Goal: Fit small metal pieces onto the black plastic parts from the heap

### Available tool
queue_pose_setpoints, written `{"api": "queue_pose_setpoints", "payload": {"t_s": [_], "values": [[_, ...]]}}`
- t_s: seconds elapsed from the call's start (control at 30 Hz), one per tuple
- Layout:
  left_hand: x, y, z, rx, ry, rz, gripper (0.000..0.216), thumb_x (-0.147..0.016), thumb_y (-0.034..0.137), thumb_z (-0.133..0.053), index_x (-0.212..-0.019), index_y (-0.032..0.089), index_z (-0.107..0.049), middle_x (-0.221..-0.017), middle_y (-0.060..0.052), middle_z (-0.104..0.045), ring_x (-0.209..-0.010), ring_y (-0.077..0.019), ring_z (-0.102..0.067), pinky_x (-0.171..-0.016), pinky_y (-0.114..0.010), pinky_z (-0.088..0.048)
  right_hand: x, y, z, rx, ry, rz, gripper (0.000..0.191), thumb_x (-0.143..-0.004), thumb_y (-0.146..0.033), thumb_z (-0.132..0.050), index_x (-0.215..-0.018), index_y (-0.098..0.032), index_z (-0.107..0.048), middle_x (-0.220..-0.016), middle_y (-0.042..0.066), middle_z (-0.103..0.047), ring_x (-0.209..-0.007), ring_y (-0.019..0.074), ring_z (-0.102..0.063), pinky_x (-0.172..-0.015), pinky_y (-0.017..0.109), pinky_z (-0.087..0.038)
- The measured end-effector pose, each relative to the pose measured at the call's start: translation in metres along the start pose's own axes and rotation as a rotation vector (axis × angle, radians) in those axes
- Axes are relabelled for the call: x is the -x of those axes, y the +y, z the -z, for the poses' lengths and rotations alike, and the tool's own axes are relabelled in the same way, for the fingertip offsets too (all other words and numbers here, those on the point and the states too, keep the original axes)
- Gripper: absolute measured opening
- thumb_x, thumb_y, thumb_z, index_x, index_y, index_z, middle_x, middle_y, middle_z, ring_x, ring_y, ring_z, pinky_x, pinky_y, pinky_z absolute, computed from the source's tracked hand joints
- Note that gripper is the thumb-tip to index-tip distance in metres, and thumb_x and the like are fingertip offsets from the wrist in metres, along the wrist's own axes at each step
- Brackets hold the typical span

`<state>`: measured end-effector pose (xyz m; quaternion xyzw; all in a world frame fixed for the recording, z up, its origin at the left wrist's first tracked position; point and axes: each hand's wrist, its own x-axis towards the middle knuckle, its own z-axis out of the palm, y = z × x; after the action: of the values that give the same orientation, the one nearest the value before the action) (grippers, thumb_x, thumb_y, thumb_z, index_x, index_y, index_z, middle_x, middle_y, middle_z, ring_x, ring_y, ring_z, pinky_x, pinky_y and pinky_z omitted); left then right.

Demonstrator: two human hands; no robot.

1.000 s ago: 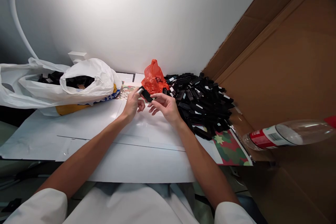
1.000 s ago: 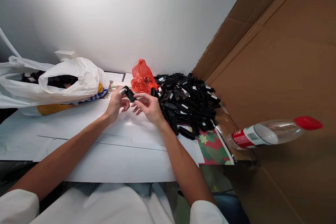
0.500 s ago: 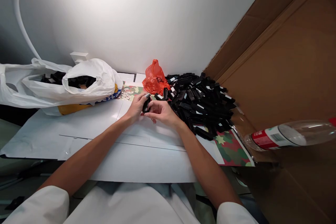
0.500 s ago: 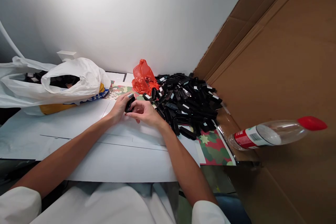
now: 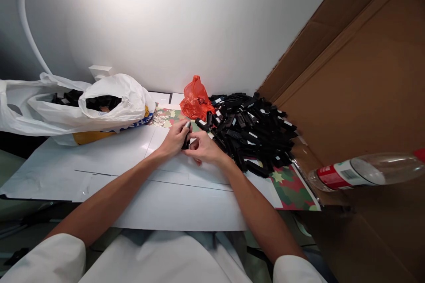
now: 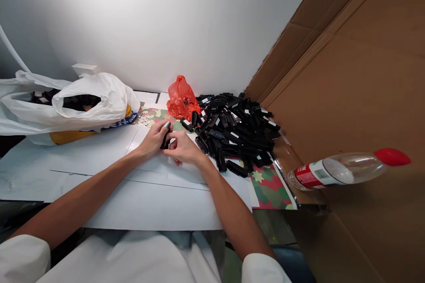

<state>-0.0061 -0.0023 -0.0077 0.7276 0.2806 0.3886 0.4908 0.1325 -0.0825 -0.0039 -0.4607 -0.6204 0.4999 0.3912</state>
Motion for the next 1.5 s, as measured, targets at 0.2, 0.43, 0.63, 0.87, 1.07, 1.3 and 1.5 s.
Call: {"api": "queue_pose_setpoints", "payload": {"t_s": [0.2, 0.43, 0.63, 0.87, 1.07, 1.3, 1.5], "values": [[0.001, -0.004, 0.002, -0.015, -0.031, 0.022, 0.028, -0.094, 0.038, -0.049, -0.071, 0.022, -0.046, -0.06, 0.004, -0.043, -0.055, -0.012, -0.039, -0.052, -0.026, -0.031, 0.0, -0.002, 0.0, 0.037, -0.049, -0.009, 0.012, -0.079, -0.021, -0.067, -0.084, -0.02, -0.056, -0.04, -0.008, -0.056, -0.031, 0.012, -0.051, -0.037, 0.018, -0.032], [0.0, -0.009, 0.002, -0.009, -0.055, 0.036, 0.025, -0.093, 0.036, -0.047, -0.073, 0.021, -0.047, -0.061, 0.004, -0.043, -0.055, -0.0119, -0.04, -0.051, -0.025, -0.033, -0.002, 0.002, -0.004, -0.003, -0.038, -0.01, 0.02, -0.082, -0.031, -0.071, -0.089, -0.021, -0.055, -0.04, -0.01, -0.053, -0.029, 0.0134, -0.049, -0.033, 0.021, -0.033], [0.001, -0.01, 0.003, 0.005, -0.078, 0.076, 0.022, -0.094, 0.035, -0.045, -0.077, 0.022, -0.049, -0.06, 0.004, -0.045, -0.053, -0.012, -0.041, -0.05, -0.025, -0.034, -0.001, 0.002, -0.006, 0.012, -0.046, -0.01, 0.027, -0.085, -0.04, -0.073, -0.089, -0.022, -0.052, -0.041, -0.011, -0.051, -0.03, 0.013, -0.046, -0.034, 0.023, -0.03], [0.002, -0.011, 0.006, -0.001, -0.093, 0.087, 0.016, -0.092, 0.031, -0.047, -0.078, 0.022, -0.05, -0.06, 0.004, -0.047, -0.054, -0.0132, -0.044, -0.051, -0.025, -0.037, 0.0, 0.006, -0.005, 0.011, -0.072, -0.029, 0.029, -0.087, -0.043, -0.071, -0.093, -0.024, -0.05, -0.043, -0.011, -0.052, -0.031, 0.0141, -0.048, -0.038, 0.025, -0.032], [0.003, -0.009, 0.007, 0.016, -0.076, 0.08, 0.014, -0.092, 0.03, -0.049, -0.081, 0.022, -0.051, -0.066, 0.003, -0.05, -0.053, -0.0126, -0.044, -0.051, -0.025, -0.036, -0.002, 0.009, -0.009, 0.005, -0.029, -0.036, 0.036, -0.083, -0.042, -0.075, -0.078, -0.026, -0.043, -0.044, -0.011, -0.046, -0.031, 0.0134, -0.047, -0.036, 0.025, -0.032], [-0.001, -0.008, 0.001, 0.073, 0.039, 0.068, 0.02, -0.091, 0.034, -0.048, -0.077, 0.021, -0.051, -0.063, 0.003, -0.047, -0.053, -0.0124, -0.042, -0.051, -0.025, -0.035, -0.004, 0.007, -0.004, -0.019, 0.008, 0.041, 0.035, -0.082, -0.035, -0.077, -0.077, -0.024, -0.044, -0.048, -0.01, -0.05, -0.036, 0.0119, -0.052, -0.04, 0.022, -0.034], [-0.006, -0.011, 0.001, 0.082, 0.096, 0.061, 0.025, -0.092, 0.036, -0.051, -0.073, 0.02, -0.053, -0.065, 0.001, -0.05, -0.061, -0.0137, -0.045, -0.057, -0.025, -0.039, -0.006, 0.013, 0.001, -0.076, 0.007, 0.062, 0.044, -0.082, -0.046, -0.082, -0.079, -0.024, -0.044, -0.049, -0.01, -0.051, -0.038, 0.0112, -0.05, -0.042, 0.021, -0.036]]}}
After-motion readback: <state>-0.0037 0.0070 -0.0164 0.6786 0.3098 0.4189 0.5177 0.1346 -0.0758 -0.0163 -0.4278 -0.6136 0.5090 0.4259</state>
